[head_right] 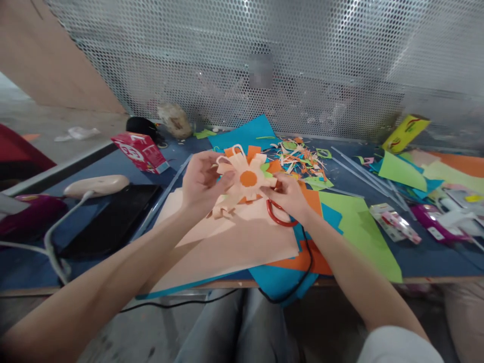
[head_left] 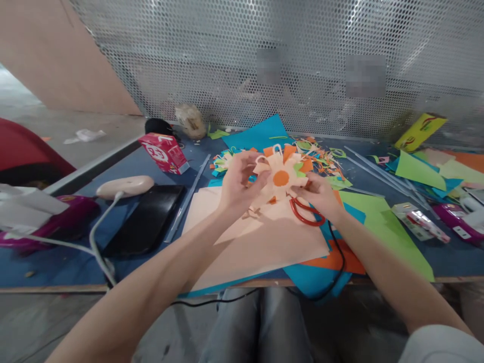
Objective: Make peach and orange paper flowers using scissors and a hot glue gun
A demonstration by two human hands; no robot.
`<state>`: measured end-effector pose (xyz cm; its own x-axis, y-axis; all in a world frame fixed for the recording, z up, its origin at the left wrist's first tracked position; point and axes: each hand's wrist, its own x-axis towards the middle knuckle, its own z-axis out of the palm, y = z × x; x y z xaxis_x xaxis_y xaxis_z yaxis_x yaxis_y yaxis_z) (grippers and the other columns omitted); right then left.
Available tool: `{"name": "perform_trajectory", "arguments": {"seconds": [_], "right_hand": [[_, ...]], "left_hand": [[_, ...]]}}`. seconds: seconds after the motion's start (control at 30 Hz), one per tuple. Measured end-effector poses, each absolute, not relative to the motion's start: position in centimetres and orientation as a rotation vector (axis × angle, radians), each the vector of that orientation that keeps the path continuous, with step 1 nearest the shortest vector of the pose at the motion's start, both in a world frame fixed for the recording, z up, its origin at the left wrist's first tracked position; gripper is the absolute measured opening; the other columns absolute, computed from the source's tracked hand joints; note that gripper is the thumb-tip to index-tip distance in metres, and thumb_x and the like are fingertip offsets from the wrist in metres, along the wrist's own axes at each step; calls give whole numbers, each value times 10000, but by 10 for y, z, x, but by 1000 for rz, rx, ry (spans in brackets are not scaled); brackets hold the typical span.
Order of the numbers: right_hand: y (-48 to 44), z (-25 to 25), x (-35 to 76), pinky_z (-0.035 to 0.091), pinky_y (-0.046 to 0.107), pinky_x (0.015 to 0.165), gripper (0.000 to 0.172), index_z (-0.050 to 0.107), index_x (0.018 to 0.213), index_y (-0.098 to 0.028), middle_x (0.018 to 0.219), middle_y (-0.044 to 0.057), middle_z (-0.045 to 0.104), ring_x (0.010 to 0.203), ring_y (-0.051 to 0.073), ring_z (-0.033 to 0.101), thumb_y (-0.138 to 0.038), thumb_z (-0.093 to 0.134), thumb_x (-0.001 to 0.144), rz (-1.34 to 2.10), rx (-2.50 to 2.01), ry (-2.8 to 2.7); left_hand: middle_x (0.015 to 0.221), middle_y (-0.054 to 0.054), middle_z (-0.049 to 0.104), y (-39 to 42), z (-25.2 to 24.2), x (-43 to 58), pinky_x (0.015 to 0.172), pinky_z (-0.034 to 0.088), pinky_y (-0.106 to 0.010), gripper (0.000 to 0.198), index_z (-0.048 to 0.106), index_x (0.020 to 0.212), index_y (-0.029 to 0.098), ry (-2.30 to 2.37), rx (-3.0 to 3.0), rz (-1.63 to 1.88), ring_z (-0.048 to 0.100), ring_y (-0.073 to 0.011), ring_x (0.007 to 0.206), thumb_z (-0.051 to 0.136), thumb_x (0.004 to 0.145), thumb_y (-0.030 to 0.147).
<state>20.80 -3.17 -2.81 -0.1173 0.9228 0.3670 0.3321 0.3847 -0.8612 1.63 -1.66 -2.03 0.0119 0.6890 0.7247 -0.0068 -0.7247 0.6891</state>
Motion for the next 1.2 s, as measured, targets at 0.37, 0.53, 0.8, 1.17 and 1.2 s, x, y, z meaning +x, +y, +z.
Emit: {"name": "perform_trajectory", "arguments": {"seconds": [0.37,0.53,0.8,1.17,1.2], "right_hand": [[-34,-22,210,421,277,610,239,509,706,-194,665,-16,517,631,132,504,-401,626,714,749,-1161,-1787],[-34,-19,210,368,263,574,242,474,656,-192,627,-30,456,600,118,452,-377,623,699,761,-1176,-1819],[-34,-20,211,352,248,551,226,476,651,-186,612,-40,476,573,105,460,-337,644,651,1003,-1141,-1732],[-28,-25,213,301,220,456,235,493,655,-187,551,-66,487,456,59,397,-286,689,572,1194,-1125,-1505],[-28,-25,213,302,220,455,239,492,652,-186,553,-64,494,460,61,405,-284,692,563,1199,-1133,-1494]], "left_hand": [[893,-24,602,-2,-26,14,593,495,-221,538,484,1107,198,874,1428,1548,608,-106,708,718,623,221],[875,-29,619,1,-27,13,579,493,-220,436,510,1088,219,847,1452,1593,613,-112,701,689,703,316],[775,-4,665,7,-23,8,457,424,-188,280,613,994,220,804,1220,1569,555,-76,532,632,757,367],[822,0,695,2,-10,1,532,460,-169,486,614,1048,178,684,1075,1346,607,-67,611,725,576,146],[811,6,693,3,-10,1,540,468,-172,489,615,1037,177,677,1074,1338,608,-66,607,729,563,137]]}}
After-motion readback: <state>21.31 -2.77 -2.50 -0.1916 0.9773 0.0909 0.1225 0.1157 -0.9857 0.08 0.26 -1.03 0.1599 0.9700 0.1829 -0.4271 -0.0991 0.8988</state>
